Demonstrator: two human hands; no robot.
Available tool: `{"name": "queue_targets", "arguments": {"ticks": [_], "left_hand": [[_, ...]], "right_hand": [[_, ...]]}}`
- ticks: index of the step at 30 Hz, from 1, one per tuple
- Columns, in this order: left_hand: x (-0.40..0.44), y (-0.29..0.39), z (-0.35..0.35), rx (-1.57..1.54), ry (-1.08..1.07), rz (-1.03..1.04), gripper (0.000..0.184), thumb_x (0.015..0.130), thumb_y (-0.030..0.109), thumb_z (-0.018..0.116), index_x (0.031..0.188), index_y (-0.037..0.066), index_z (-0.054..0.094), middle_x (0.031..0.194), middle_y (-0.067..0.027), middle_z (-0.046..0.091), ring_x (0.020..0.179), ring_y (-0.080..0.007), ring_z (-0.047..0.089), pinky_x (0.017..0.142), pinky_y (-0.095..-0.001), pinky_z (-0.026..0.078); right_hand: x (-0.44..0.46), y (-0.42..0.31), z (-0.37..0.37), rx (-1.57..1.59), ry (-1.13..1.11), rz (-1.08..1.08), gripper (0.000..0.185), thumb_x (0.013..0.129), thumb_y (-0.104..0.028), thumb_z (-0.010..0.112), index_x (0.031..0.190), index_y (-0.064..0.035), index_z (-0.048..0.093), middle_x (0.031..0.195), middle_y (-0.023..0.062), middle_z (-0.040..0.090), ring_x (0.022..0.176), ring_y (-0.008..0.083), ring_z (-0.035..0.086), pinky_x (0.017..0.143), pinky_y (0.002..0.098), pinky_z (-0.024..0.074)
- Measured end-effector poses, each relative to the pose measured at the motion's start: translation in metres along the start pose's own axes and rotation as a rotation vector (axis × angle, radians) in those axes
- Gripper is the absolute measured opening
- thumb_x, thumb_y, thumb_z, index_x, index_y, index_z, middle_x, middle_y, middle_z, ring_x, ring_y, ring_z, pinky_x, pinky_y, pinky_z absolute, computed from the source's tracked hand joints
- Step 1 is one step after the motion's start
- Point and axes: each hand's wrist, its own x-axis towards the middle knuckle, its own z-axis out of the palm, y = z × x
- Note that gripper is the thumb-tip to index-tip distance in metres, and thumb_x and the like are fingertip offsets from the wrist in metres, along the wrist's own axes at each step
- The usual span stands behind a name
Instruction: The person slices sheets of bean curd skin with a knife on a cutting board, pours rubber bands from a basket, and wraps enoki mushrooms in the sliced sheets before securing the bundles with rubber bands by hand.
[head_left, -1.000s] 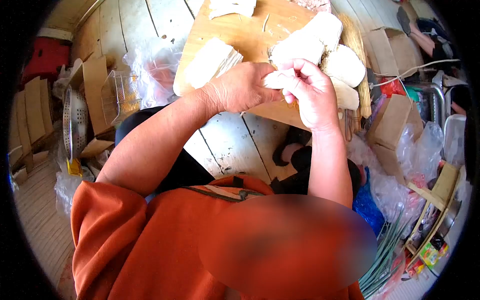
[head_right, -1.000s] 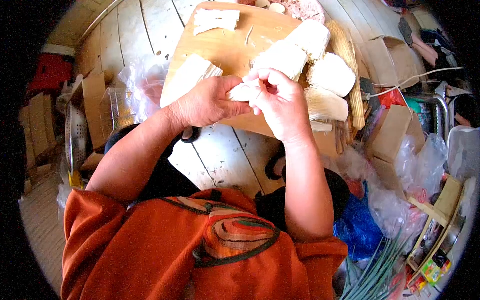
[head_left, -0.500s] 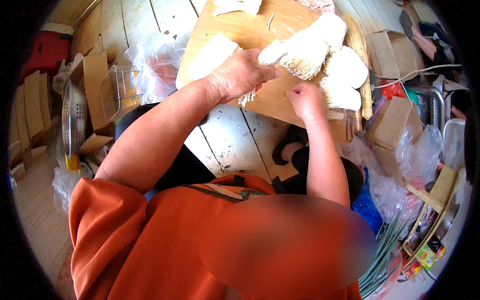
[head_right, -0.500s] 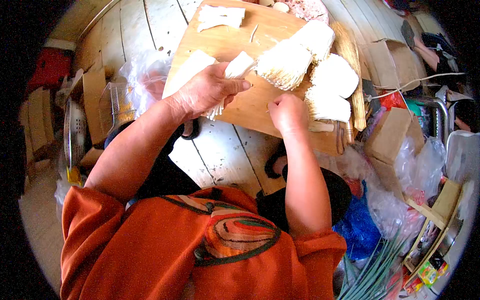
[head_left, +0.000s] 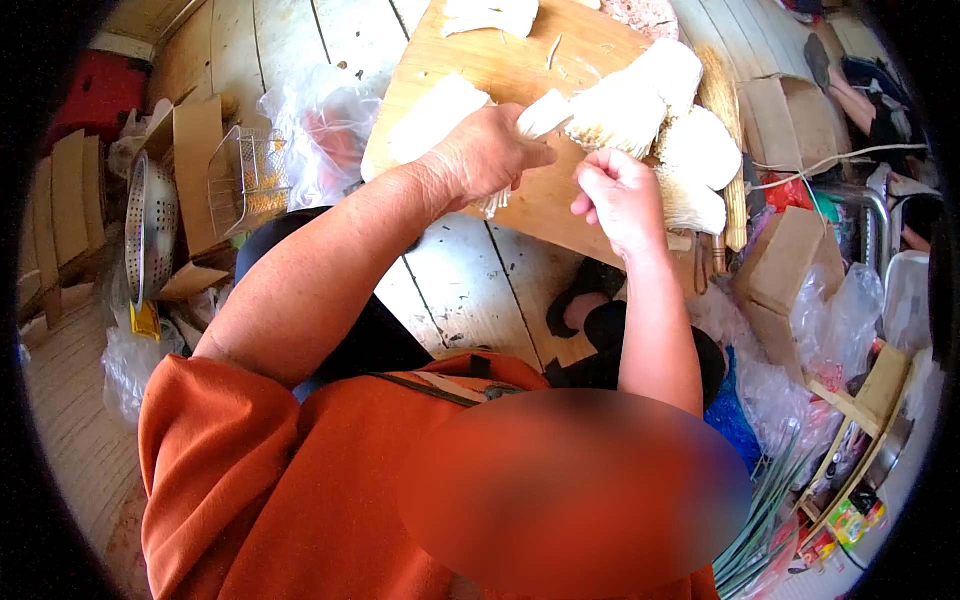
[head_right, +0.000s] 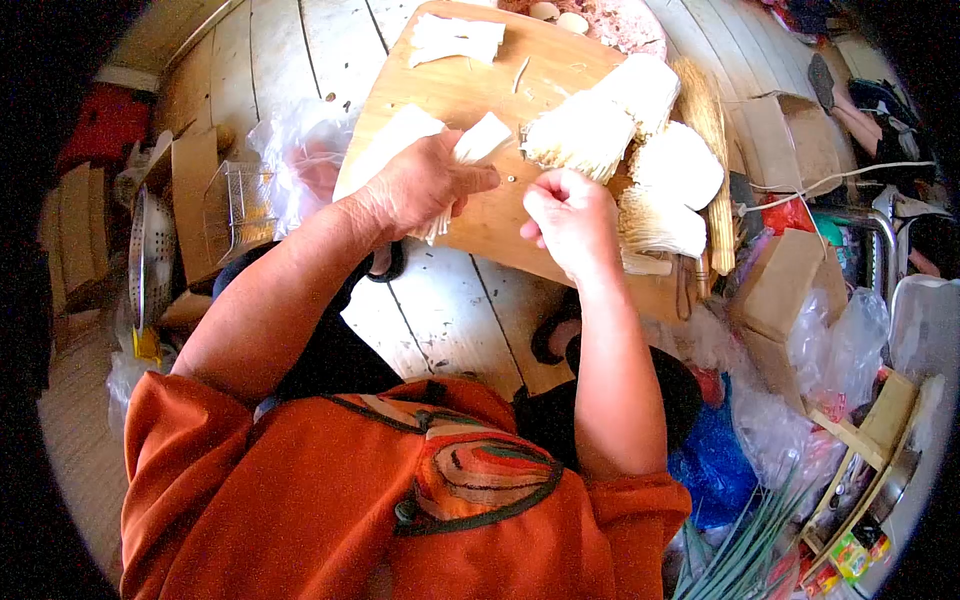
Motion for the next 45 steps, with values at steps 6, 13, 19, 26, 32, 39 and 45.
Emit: {"name": "queue_targets", "arguments": {"ticks": [6,13,19,26,32,39,45], "left_hand": [[0.008,-0.012,0.014,-0.124,-0.056,0.119,0.024,0.084,0.018,0.069,0.1,0.004,0.059,0.069,-0.0004,0.056,0.056,-0.0077,0.05,0.051,-0.024,0.041],[0.009,-0.011,0.014,-0.28,-0.004,0.205,0.017,0.083,0.012,0.067,0.094,0.005,0.058,0.069,0.0005,0.056,0.056,-0.007,0.049,0.051,-0.0228,0.039],[0.006,-0.005,0.008,-0.279,-0.013,0.133,0.016,0.081,0.009,0.068,0.093,0.004,0.058,0.069,-0.0009,0.057,0.056,-0.0088,0.051,0.05,-0.0237,0.04],[0.005,-0.009,0.005,-0.73,-0.126,0.263,0.012,0.084,0.009,0.067,0.09,0.003,0.059,0.068,-0.0023,0.056,0.054,-0.011,0.05,0.049,-0.0249,0.041],[0.003,-0.008,0.002,-0.946,-0.213,0.308,0.013,0.084,0.008,0.068,0.094,0.004,0.06,0.076,-0.003,0.061,0.056,-0.0128,0.053,0.052,-0.0264,0.044],[-0.001,-0.008,0.015,-0.924,-0.218,0.272,0.014,0.084,0.011,0.068,0.093,0.004,0.059,0.075,-0.003,0.057,0.055,-0.0133,0.051,0.051,-0.0271,0.043],[-0.002,-0.006,0.011,-0.717,-0.284,0.124,0.017,0.087,0.014,0.068,0.096,0.003,0.059,0.073,-0.002,0.056,0.056,-0.0114,0.052,0.05,-0.0248,0.043]], "right_hand": [[-0.011,-0.012,0.006,0.434,-0.093,-0.137,0.006,0.088,-0.007,0.063,0.085,-0.0021,0.059,0.073,0.0036,0.063,0.053,0.0089,0.056,0.045,0.0219,0.0431],[-0.005,0.007,0.004,-0.15,-0.008,-0.443,0.013,0.082,-0.002,0.056,0.092,-0.0021,0.064,0.07,0.0036,0.063,0.057,0.0096,0.058,0.049,0.0227,0.0439],[-0.02,-0.01,-0.011,0.941,-0.347,-0.106,0.014,0.083,-0.011,0.051,0.085,-0.0018,0.061,0.075,0.0094,0.061,0.055,0.016,0.059,0.046,0.0251,0.0432],[-0.02,-0.007,-0.01,1.033,-0.23,0.025,0.022,0.084,-0.009,0.053,0.097,0.0045,0.063,0.065,0.0035,0.056,0.041,0.0088,0.044,0.035,0.0217,0.0309],[-0.019,-0.007,0.006,0.811,-0.152,0.187,0.024,0.088,-0.021,0.062,0.097,0.0003,0.067,0.068,0.0019,0.057,0.042,0.0073,0.044,0.035,0.0224,0.0281],[-0.02,-0.013,0.012,0.843,-0.013,-0.032,0.019,0.088,-0.019,0.066,0.095,-0.0013,0.067,0.069,0.0004,0.057,0.048,0.0064,0.046,0.04,0.0208,0.0325],[-0.018,-0.009,0.012,0.535,0.096,-0.279,0.016,0.088,-0.017,0.068,0.092,-0.0011,0.068,0.067,-0.0012,0.06,0.051,0.0042,0.047,0.044,0.0203,0.0362]]}}
